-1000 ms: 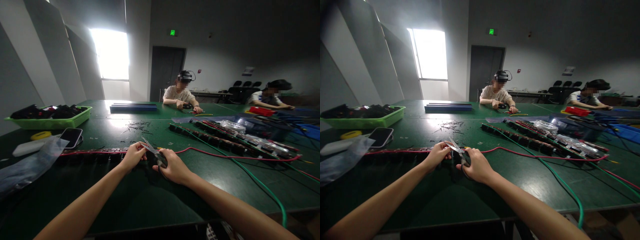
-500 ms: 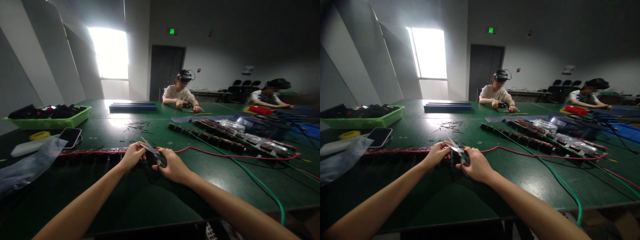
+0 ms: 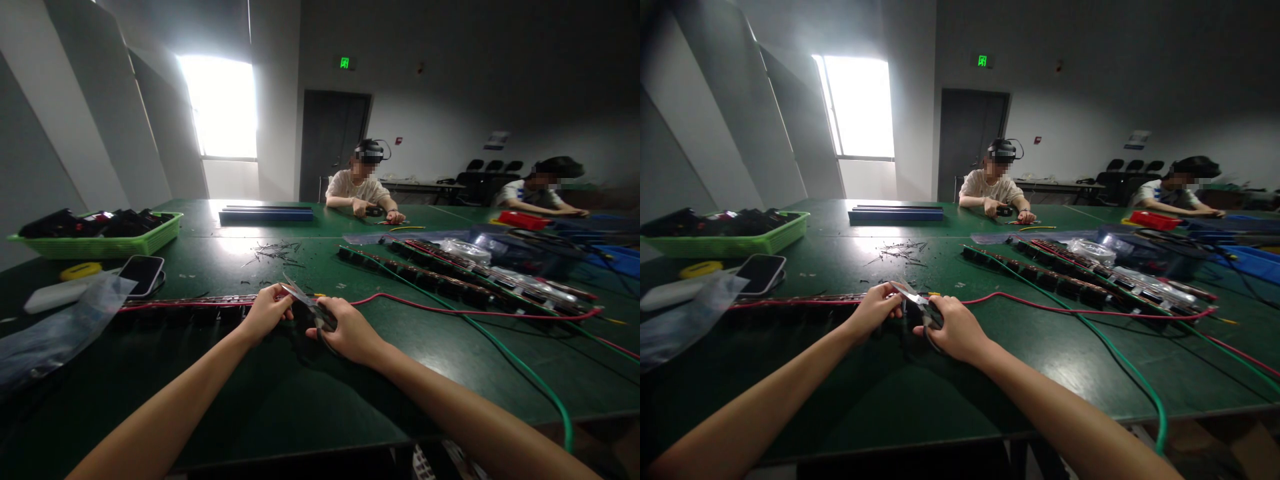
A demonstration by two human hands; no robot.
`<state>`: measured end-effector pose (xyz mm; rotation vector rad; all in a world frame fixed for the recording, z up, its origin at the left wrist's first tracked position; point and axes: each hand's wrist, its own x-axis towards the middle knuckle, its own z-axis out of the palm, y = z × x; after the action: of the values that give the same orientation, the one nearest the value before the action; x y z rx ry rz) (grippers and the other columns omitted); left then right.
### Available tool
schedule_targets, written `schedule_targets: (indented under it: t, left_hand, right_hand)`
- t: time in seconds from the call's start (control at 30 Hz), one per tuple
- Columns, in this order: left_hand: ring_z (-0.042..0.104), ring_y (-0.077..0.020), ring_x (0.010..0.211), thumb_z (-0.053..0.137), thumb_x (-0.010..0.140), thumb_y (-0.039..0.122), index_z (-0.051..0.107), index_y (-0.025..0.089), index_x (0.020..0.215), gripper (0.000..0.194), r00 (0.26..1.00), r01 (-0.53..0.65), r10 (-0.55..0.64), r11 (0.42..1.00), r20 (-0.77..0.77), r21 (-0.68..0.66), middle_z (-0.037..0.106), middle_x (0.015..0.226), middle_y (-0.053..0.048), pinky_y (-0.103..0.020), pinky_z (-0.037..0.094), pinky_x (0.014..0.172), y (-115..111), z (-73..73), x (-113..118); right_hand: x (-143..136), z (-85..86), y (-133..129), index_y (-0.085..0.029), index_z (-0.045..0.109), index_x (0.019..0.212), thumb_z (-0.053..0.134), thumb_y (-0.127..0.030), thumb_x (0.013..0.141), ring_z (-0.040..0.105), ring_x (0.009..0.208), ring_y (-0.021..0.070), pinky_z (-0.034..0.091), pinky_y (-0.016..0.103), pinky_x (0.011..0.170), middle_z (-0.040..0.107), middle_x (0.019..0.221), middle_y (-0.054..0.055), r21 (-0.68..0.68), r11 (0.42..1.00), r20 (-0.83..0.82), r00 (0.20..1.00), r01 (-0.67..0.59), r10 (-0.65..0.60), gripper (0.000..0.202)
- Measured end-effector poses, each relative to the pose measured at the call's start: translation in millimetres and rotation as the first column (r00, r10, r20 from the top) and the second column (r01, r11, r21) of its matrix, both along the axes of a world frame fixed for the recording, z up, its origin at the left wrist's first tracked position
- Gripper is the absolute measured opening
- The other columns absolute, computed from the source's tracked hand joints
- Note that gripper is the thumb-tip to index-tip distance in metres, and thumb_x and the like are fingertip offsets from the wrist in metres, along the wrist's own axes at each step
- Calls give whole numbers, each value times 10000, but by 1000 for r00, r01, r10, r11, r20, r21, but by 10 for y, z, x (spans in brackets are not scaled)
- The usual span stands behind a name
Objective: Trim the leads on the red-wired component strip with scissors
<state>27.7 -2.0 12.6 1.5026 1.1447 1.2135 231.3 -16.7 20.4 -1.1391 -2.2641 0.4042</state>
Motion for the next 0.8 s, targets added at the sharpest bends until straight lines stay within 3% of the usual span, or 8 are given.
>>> schedule_targets:
  t: [0.6, 0.8]
  left_hand:
    - [555, -93, 476, 589, 776, 357, 621, 119, 881, 263, 1000, 2, -2, 1000, -11, 9, 589, 584, 16, -186, 401, 454, 6, -9, 2]
    - [561, -93, 481, 598, 768, 365, 612, 124, 873, 264, 1000, 5, -5, 1000, -5, -9, 594, 596, 15, -182, 390, 450, 12, -20, -6]
  right_hand:
    - [-14, 58, -53, -205, 593, 1115, 687, -478, 728, 581, 947, 232, 422, 325, 807, 643, 1049, 82, -2, 1000, 28, 999, 27, -27, 483]
    - [-27, 86, -86, -222, 516, 1170, 679, -509, 722, 583, 807, 198, 392, 279, 690, 639, 943, 51, -31, 997, 49, 997, 68, -66, 557]
